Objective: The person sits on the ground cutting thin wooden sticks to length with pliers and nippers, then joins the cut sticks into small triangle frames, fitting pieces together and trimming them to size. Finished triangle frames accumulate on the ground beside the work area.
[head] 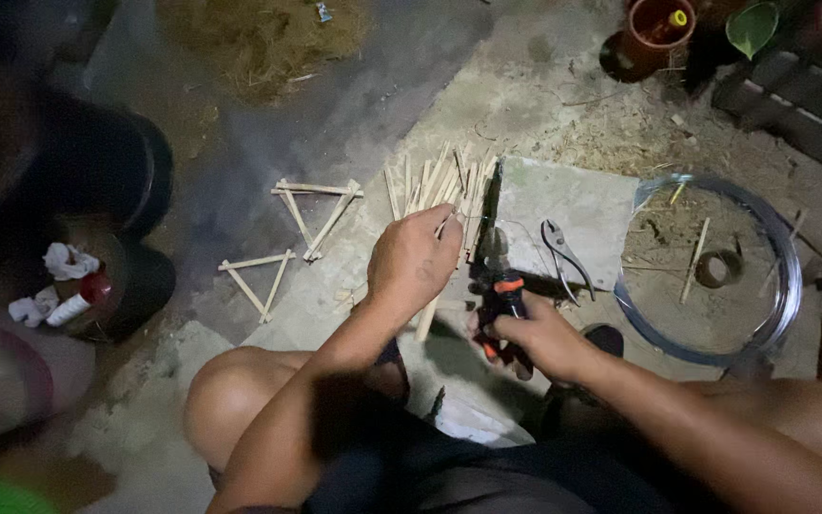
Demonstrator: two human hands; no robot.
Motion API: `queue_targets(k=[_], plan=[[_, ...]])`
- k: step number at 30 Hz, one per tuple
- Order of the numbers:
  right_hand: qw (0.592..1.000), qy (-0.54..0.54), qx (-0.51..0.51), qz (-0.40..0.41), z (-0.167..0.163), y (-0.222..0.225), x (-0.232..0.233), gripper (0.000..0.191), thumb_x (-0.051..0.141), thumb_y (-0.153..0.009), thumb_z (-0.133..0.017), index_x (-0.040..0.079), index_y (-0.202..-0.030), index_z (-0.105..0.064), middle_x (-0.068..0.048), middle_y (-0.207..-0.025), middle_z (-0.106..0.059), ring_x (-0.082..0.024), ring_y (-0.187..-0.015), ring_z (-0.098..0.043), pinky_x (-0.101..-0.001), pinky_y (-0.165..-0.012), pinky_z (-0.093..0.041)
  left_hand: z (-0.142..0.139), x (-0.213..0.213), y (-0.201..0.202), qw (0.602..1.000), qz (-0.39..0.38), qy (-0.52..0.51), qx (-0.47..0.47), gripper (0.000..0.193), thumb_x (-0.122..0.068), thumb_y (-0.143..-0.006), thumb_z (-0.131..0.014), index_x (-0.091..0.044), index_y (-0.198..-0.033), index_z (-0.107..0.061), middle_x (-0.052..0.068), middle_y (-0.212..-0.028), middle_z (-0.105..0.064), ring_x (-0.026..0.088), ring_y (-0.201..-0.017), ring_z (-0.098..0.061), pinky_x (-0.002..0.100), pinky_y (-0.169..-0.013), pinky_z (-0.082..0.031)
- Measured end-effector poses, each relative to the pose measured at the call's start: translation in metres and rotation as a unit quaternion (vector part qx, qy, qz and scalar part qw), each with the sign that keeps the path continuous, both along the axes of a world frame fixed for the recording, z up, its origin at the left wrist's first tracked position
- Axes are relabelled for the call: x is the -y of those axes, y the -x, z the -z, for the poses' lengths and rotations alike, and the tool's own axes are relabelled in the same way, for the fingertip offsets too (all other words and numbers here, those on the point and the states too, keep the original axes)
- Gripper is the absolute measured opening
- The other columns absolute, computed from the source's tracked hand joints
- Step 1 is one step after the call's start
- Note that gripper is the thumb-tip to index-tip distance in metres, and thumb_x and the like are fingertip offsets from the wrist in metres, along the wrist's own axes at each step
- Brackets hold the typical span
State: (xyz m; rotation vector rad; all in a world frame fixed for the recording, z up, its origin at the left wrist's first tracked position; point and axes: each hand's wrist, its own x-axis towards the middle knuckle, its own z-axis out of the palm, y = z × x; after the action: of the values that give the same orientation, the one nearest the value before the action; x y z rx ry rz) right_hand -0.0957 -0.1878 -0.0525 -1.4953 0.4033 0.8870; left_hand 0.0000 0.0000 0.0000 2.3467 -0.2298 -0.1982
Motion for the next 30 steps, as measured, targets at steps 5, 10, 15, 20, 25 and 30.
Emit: queue_targets(k=[5,10,15,20,25,30], plan=[[0.991,-0.116,0.007,0.067,0.002,-0.005,-0.010,0.037,0.010,-0.086,-0.058,-0.004,-0.120,-0.063,-0.010,-0.095,-0.073,-0.019,-0.066,-0.071,-0.0310,-0.051,-0.056,-0.002,0.005,0.004,0.999,0.000,0.026,0.019,0.028,-0.030,-0.096,-0.055,-0.007,-0.100,-0.069,0.022,-0.094,-0.070,0.046,-0.088,-0.065,0.054,-0.073,-0.050],[0.995,-0.068,-0.026,0.064,0.003,-0.008,-0.011,0.033,0.010,-0.085,-0.055,-0.004,-0.115,-0.063,-0.015,-0.090,-0.069,-0.022,-0.066,-0.066,-0.0343,-0.050,-0.049,-0.001,0.010,0.009,1.000,-0.001,0.016,0.019,0.027,-0.029,-0.097,-0.054,-0.007,-0.100,-0.069,0.021,-0.094,-0.070,0.046,-0.087,-0.065,0.053,-0.073,-0.051],[0.989,-0.106,0.019,0.103,-0.002,-0.009,-0.018,0.029,0.007,-0.085,-0.057,-0.005,-0.111,-0.061,-0.011,-0.092,-0.071,-0.018,-0.066,-0.067,-0.0343,-0.057,-0.057,0.001,0.009,0.010,0.998,0.001,0.032,0.052,0.025,-0.027,-0.096,-0.055,-0.008,-0.103,-0.070,0.021,-0.094,-0.070,0.045,-0.086,-0.066,0.052,-0.072,-0.051],[0.994,-0.083,0.026,0.068,-0.002,-0.014,-0.017,0.024,0.009,-0.086,-0.057,-0.005,-0.104,-0.063,-0.015,-0.078,-0.068,-0.022,-0.056,-0.064,-0.0327,-0.050,-0.049,0.003,0.010,0.011,0.998,0.005,0.018,0.053,0.025,-0.026,-0.096,-0.056,-0.007,-0.104,-0.071,0.021,-0.096,-0.071,0.044,-0.089,-0.066,0.052,-0.074,-0.052],[0.995,-0.062,0.021,0.078,0.003,-0.014,-0.018,0.021,0.010,-0.085,-0.059,-0.004,-0.100,-0.064,-0.012,-0.074,-0.067,-0.020,-0.056,-0.062,-0.0345,-0.049,-0.051,0.005,0.009,0.013,0.998,-0.003,0.034,0.046,0.030,-0.027,-0.095,-0.057,-0.008,-0.113,-0.072,0.020,-0.099,-0.072,0.042,-0.090,-0.067,0.049,-0.076,-0.054],[0.994,-0.041,0.035,0.094,0.008,-0.012,-0.016,0.018,0.008,-0.085,-0.060,-0.005,-0.098,-0.062,-0.012,-0.070,-0.067,-0.020,-0.057,-0.063,-0.0333,-0.052,-0.051,0.005,0.008,0.014,0.995,-0.002,0.065,0.072,0.032,-0.028,-0.096,-0.058,-0.007,-0.115,-0.072,0.019,-0.104,-0.073,0.041,-0.092,-0.069,0.046,-0.078,-0.055]])
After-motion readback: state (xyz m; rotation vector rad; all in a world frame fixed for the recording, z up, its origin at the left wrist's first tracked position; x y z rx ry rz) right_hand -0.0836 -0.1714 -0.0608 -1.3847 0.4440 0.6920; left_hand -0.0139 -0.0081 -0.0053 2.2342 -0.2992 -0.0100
